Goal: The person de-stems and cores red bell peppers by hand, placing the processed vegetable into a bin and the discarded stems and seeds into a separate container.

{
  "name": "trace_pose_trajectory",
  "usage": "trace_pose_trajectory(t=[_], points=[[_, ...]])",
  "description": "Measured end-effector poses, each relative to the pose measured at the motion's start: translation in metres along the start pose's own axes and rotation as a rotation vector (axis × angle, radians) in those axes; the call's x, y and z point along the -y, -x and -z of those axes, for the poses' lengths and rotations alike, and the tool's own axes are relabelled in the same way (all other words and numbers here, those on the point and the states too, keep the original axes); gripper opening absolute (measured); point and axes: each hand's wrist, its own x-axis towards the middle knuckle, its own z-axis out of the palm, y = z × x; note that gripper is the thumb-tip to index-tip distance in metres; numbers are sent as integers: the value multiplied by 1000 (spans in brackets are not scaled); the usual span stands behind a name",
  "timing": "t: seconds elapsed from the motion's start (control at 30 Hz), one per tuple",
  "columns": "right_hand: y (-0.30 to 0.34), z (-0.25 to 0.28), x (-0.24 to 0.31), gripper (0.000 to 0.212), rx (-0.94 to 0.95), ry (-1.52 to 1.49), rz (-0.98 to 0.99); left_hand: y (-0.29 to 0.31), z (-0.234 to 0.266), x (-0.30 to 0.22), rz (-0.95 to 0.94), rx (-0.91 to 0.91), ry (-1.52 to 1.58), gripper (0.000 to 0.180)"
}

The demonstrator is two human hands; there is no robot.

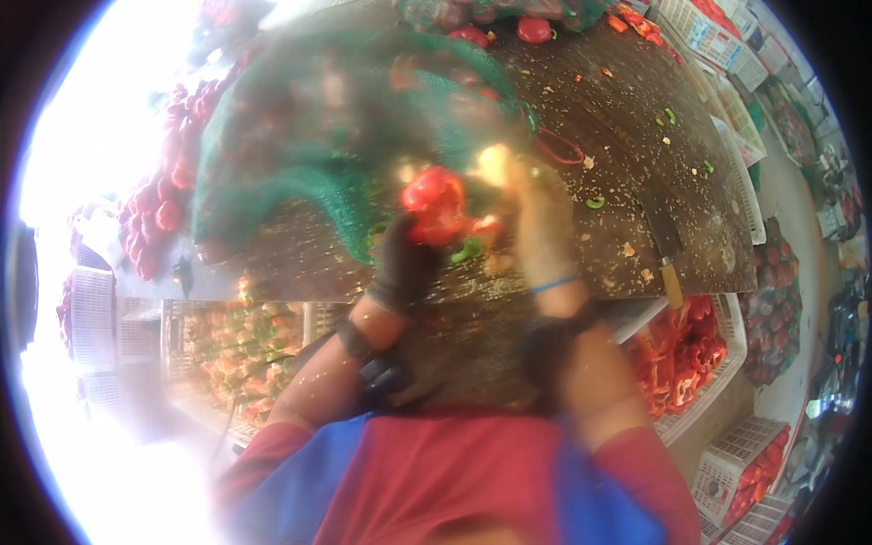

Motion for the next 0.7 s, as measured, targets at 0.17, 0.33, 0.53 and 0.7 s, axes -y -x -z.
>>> trace_pose_trajectory(t=[0.17,0.33,0.53,0.7], points=[[10,-2,22,54,260,428,192,4,1,-13,6,-77,-218,52],[12,-2,-5,62,380,716,503,17,-16,-11,-122,-76,-778,60],[16,-11,-12,46,296,591,530,11,-5,-5,-113,-8,-734,70],[7,-6,-20,37,219,456,412,3,2,-12,-366,207,-1099,67]])
